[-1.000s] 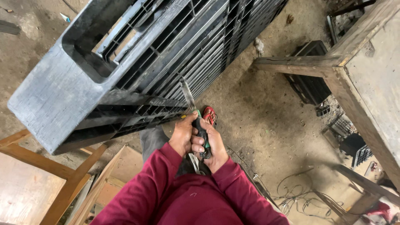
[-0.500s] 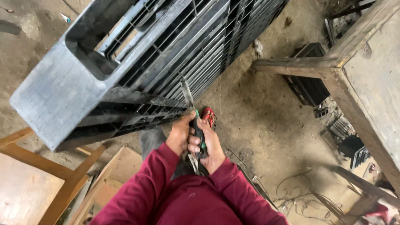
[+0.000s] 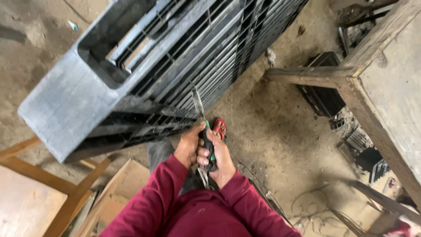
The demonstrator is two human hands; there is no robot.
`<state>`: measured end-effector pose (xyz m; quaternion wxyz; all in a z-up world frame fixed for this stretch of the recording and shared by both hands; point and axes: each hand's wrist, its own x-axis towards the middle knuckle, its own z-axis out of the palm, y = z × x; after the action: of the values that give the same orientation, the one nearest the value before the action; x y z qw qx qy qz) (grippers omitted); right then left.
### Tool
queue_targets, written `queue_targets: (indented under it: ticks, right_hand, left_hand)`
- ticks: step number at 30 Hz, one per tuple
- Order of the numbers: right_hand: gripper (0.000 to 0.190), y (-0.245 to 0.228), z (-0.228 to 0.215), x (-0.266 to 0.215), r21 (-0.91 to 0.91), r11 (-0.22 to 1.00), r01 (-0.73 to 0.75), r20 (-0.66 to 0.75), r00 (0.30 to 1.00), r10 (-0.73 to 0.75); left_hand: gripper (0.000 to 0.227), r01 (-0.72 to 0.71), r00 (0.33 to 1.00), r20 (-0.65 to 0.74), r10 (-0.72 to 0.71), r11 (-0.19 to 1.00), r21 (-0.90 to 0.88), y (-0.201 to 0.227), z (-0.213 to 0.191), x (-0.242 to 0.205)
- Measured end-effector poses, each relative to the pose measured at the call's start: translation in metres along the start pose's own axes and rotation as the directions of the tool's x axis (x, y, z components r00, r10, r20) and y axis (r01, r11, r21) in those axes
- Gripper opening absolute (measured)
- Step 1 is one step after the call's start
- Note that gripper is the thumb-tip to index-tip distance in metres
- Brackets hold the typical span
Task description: The person uses a soldering iron to melt and fuse the seams of a large black plastic crate. They hold the crate steady with one hand while applying the heated tool to the plastic grid structure, moving along the edges to join the material.
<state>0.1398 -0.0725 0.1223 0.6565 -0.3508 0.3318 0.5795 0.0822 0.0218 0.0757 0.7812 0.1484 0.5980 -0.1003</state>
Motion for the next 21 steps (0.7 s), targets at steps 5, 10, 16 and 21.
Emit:
queue_targets:
  ticks: [5,10,16,21]
  right_hand:
    - [0.012,0.000,-0.003,0.001,0.044,0.999,-0.016,0.051,0.999,0.014]
    - [0.013,0.001,-0.021,-0.006,0.045,0.999,-0.016,0.005,1.000,0.015]
    - [0.029,0.001,-0.056,-0.020,-0.095,0.991,-0.095,-0.032,0.995,0.092]
    - [0.036,0.002,-0.057,-0.007,-0.006,0.985,-0.175,0.068,0.982,0.175]
  left_hand:
    - [0.042,0.010,0.997,0.082,-0.006,0.999,-0.044,-0.002,-0.001,-0.001]
    - [0.041,-0.043,0.997,0.067,0.044,0.999,-0.018,-0.022,0.002,0.003]
    - [0.036,-0.243,0.955,0.136,0.262,0.960,-0.141,-0.057,0.006,-0.010]
    - [0.047,-0.303,0.945,0.119,0.304,0.953,-0.034,-0.048,0.003,-0.016]
